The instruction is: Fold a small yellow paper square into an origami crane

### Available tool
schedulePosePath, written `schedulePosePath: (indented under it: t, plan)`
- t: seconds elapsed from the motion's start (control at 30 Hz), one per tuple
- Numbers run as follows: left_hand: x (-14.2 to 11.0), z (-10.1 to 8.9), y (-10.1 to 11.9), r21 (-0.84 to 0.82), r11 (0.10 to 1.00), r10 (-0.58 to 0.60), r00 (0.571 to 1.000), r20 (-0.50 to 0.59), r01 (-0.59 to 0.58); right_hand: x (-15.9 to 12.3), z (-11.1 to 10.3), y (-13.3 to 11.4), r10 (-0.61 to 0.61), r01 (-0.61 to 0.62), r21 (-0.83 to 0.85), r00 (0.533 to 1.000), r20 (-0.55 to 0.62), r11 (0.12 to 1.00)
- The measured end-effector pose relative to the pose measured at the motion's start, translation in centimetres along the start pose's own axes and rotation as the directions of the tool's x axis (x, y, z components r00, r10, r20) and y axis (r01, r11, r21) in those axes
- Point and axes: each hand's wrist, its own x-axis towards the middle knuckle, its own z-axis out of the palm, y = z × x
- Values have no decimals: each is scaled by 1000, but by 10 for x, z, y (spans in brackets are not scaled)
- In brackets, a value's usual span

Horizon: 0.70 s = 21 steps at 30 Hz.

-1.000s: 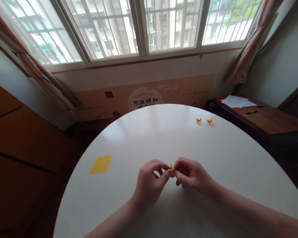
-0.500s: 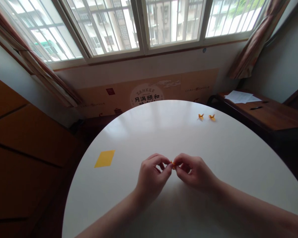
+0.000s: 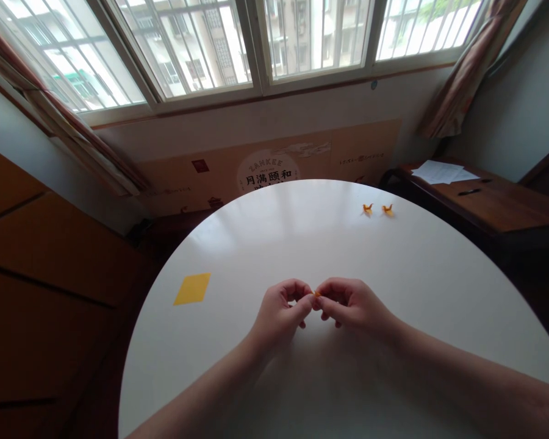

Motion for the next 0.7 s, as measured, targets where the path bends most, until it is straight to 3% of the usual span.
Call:
schedulePosePath:
  t: [0.1, 0.3, 0.4, 0.53, 0.7]
  plan:
    - [0, 0, 0, -42, 999, -11, 1000, 14, 11, 0, 0, 2, 25, -25, 57, 1000, -3, 998]
    - [1, -2, 6, -82, 996, -46, 995, -91, 39, 0, 1, 2, 87, -78, 198, 995, -39, 977]
    - [1, -2, 5, -53, 998, -42, 995, -87, 37, -1, 1, 0, 117, -105, 226, 992, -42, 969]
    - [-1, 0, 2, 14, 1000, -15, 999, -46, 16, -3, 1, -4, 107, -97, 118, 991, -83, 988]
    - [-5, 3, 6, 103, 995, 16, 997, -75, -8, -6, 3, -7, -29, 12, -112, 987, -157, 994]
